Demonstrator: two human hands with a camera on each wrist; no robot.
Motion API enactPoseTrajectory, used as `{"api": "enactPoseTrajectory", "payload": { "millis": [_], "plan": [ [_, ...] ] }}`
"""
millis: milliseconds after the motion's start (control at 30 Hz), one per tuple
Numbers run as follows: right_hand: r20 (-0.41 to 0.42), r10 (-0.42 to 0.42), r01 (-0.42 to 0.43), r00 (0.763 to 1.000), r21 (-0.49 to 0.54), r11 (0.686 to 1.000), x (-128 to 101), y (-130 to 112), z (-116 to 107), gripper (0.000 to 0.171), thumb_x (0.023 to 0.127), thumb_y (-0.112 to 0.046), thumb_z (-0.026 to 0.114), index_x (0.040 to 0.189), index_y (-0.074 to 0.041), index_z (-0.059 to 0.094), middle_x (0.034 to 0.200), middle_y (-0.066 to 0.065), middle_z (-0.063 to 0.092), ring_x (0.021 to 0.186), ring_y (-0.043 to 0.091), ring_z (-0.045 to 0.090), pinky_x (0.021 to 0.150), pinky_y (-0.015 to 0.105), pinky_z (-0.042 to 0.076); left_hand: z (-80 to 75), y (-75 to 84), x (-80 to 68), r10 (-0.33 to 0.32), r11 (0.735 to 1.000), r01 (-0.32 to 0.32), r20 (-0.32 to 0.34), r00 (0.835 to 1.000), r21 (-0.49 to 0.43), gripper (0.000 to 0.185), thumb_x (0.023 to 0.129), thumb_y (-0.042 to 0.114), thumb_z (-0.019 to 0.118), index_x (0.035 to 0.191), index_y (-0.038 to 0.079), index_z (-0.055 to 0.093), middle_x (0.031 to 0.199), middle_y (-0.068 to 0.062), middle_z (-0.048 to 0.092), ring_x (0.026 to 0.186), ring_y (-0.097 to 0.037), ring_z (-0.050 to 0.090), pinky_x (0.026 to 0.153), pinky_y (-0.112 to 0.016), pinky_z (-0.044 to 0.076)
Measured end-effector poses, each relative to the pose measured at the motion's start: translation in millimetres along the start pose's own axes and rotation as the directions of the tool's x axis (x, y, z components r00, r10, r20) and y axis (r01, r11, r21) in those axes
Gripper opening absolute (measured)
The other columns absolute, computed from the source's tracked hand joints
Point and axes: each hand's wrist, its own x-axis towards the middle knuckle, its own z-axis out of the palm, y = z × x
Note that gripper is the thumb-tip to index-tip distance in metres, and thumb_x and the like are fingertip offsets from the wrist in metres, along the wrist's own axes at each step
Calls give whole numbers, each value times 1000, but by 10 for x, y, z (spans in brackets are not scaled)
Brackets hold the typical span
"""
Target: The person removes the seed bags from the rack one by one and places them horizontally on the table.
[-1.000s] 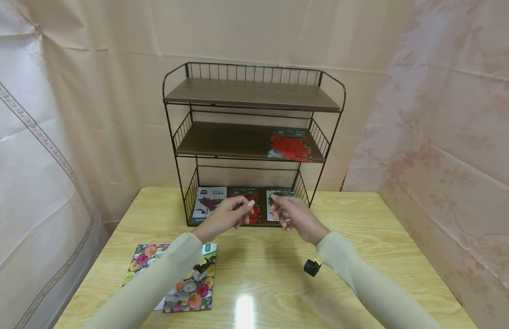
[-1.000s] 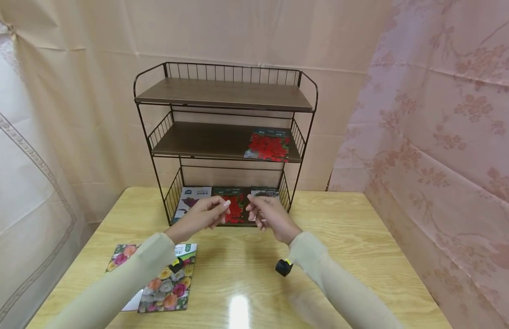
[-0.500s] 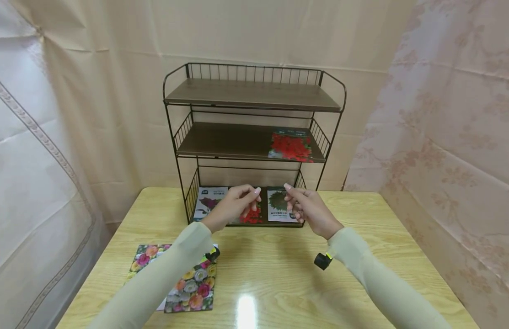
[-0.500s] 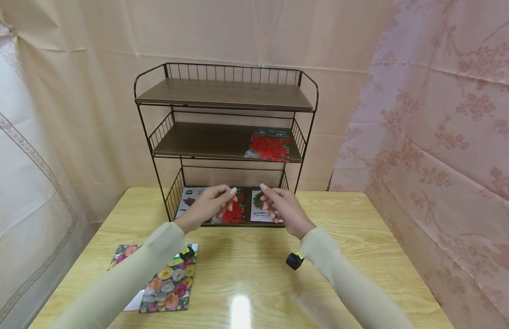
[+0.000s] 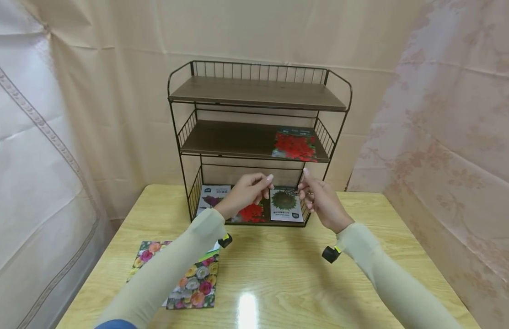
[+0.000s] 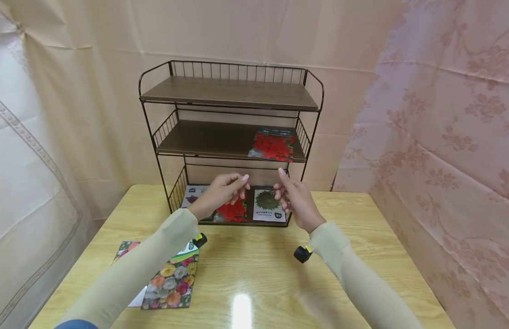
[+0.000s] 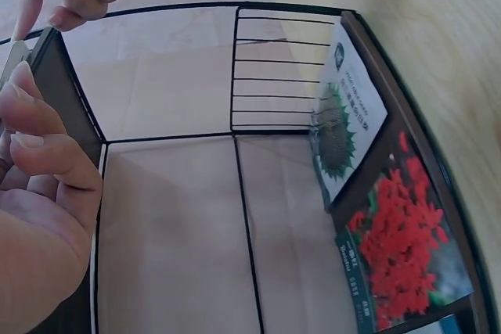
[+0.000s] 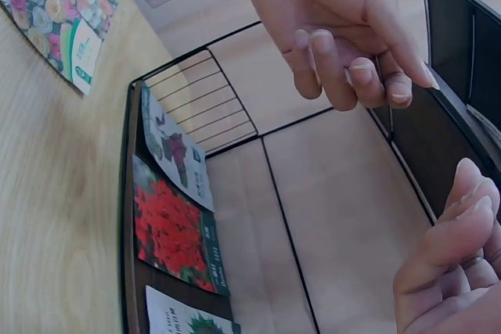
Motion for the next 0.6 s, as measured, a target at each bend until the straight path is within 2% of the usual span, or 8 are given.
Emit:
{"api": "enactPoseTrajectory", "payload": {
  "millis": [133, 233, 467, 600],
  "plan": [
    [-8, -14, 14, 1000, 33, 999, 42, -60, -25, 70, 99, -68, 49, 106, 1, 55, 76, -1, 57, 50, 9, 43, 46, 23, 36, -5, 29, 70, -15, 999, 14, -15, 1000, -29, 48, 104, 53, 54, 103, 8, 70, 88, -15, 67, 58, -18, 47, 55, -29, 41],
    [-25, -21, 23, 999, 60, 998, 65, -111, -40, 72, 98, -69, 49, 106, 2, 55, 75, -1, 58, 49, 9, 43, 45, 23, 36, -14, 55, 121, -15, 998, 13, -30, 999, -64, 49, 104, 54, 54, 103, 7, 70, 87, -14, 68, 58, -16, 47, 54, -27, 42],
    [-69, -51, 62, 996, 170, 984, 84, -213, -52, 59, 101, -62, 52, 97, -4, 60, 70, -1, 59, 45, 8, 44, 43, 22, 35, 3, 152, 228, -12, 990, 2, -71, 997, -142, 51, 104, 54, 54, 99, 7, 72, 81, -8, 68, 56, -15, 46, 52, -25, 38],
    [-76, -58, 71, 995, 190, 979, 84, -240, -62, 55, 103, -60, 51, 92, -8, 61, 68, -1, 59, 44, 9, 44, 43, 22, 36, 30, 199, 261, -23, 984, 10, -74, 997, -178, 53, 105, 53, 54, 101, 4, 73, 79, -5, 68, 55, -13, 45, 52, -26, 36]
  ]
}}
